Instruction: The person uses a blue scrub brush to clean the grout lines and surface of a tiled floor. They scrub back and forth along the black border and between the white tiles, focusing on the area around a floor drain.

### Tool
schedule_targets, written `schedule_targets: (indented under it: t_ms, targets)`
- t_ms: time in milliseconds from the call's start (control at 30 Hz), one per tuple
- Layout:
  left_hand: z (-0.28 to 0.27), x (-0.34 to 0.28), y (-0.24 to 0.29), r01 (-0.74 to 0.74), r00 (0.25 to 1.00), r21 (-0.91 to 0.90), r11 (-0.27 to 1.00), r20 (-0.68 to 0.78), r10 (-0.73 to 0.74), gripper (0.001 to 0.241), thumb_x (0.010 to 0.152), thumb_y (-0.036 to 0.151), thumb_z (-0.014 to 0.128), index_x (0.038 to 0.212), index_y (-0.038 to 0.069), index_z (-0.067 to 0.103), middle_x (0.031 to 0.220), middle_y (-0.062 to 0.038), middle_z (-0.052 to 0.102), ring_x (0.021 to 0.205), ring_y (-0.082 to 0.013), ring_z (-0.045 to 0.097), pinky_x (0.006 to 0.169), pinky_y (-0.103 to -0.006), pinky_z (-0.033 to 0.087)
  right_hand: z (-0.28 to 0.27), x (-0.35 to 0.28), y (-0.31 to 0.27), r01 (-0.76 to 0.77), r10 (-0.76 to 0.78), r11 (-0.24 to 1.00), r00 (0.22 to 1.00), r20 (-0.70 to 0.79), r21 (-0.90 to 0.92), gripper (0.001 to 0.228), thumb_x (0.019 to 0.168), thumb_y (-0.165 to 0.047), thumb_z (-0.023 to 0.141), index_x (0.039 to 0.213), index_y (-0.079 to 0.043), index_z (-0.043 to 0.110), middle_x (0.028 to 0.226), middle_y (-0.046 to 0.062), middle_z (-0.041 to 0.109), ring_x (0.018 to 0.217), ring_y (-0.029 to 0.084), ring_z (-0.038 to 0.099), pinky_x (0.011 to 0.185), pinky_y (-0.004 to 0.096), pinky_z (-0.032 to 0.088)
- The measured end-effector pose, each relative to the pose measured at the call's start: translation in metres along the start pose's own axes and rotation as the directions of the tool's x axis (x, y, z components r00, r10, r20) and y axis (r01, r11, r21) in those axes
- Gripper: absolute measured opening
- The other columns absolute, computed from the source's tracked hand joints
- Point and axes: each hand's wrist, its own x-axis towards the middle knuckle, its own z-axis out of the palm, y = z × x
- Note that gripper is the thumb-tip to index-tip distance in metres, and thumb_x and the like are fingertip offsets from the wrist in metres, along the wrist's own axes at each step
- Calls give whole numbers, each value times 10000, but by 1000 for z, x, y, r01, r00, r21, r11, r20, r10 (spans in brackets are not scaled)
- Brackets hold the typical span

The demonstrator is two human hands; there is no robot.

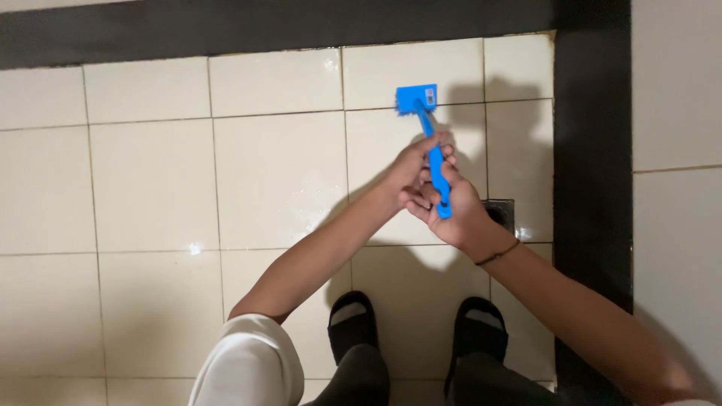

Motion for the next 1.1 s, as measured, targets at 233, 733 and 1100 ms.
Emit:
schedule_targets:
  t_ms: [233,733,1100]
  targets:
    - [-21,71,18,-103,991,-155,983,72,115,484,1041,367,563,1392,43,484,899,-45,590,816,-209,645,693,-366,608,3,50,-27,-16,15,999,999,28,41,425,1077,-525,392,1020,-154,591,617,15,519,900,321,709,904,451,574]
    - [-6,76,-9,-102,995,59,993,5,102,421,1003,401,527,1201,35,592,848,-74,660,621,-159,569,521,-312,505,1,-17,-35,-19,28,984,998,-49,179,326,1034,-373,593,1089,-57,651,1009,79,709,932,229,720,880,301,607]
    - [-16,75,-3,-132,990,218,967,-24,141,437,1015,453,495,1148,51,608,838,-60,656,614,-144,554,527,-307,510,-9,8,-22,-32,41,991,997,-62,128,370,1015,-444,582,1012,-76,618,986,110,700,944,295,700,869,375,599]
